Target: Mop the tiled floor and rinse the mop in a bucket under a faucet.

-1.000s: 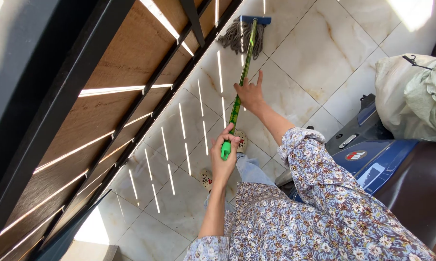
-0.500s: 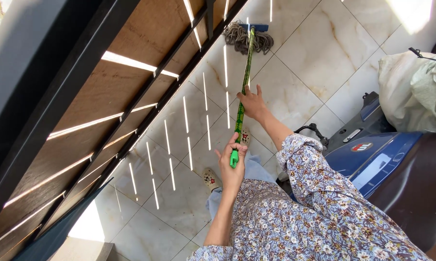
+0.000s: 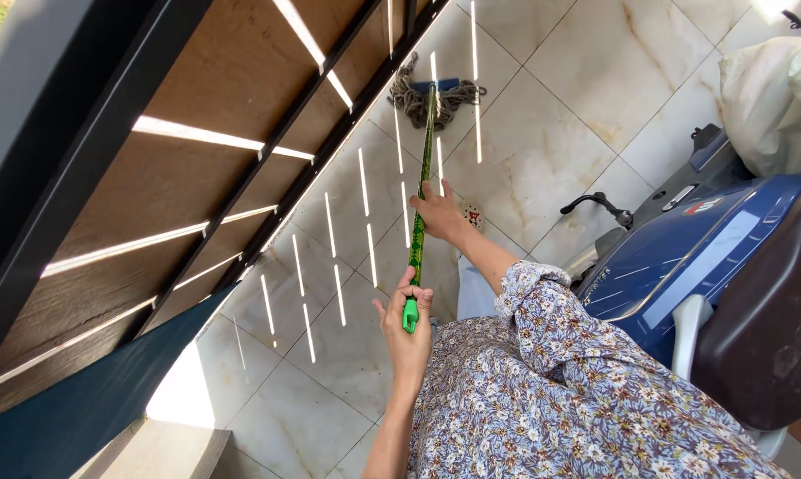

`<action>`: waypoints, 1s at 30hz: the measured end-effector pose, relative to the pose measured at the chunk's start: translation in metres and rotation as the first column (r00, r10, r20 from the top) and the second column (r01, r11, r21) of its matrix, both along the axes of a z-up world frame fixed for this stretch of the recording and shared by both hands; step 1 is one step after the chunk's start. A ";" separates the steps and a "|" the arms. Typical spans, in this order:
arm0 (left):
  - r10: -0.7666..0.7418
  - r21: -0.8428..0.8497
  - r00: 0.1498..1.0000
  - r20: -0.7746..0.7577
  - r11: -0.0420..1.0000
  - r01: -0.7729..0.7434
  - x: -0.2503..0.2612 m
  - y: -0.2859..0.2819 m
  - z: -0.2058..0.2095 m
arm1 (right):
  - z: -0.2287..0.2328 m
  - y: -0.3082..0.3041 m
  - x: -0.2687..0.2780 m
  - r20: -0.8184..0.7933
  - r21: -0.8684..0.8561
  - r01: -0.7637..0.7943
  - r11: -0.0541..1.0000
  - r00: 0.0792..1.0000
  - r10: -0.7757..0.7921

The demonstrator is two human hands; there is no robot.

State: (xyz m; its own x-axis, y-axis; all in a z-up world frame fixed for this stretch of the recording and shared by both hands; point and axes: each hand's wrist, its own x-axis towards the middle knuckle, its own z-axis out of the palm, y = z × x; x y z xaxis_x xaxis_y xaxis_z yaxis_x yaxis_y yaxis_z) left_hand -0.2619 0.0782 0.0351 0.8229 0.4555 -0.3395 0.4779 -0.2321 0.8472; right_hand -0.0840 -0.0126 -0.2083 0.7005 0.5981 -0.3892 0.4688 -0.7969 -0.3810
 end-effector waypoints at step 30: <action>-0.362 0.088 0.928 0.085 0.931 0.355 0.016 0.026 0.040 | 0.053 -0.010 -0.024 0.106 0.002 0.176 0.984 0.979 -0.175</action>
State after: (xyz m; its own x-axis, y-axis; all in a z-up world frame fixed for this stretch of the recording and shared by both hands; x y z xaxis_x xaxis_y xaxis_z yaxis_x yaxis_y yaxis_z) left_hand -0.2458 0.1044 0.0748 0.9633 0.1433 -0.2268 0.2671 -0.4326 0.8611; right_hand -0.1082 -0.0222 -0.1553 0.8316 0.4598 -0.3114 0.3588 -0.8729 -0.3307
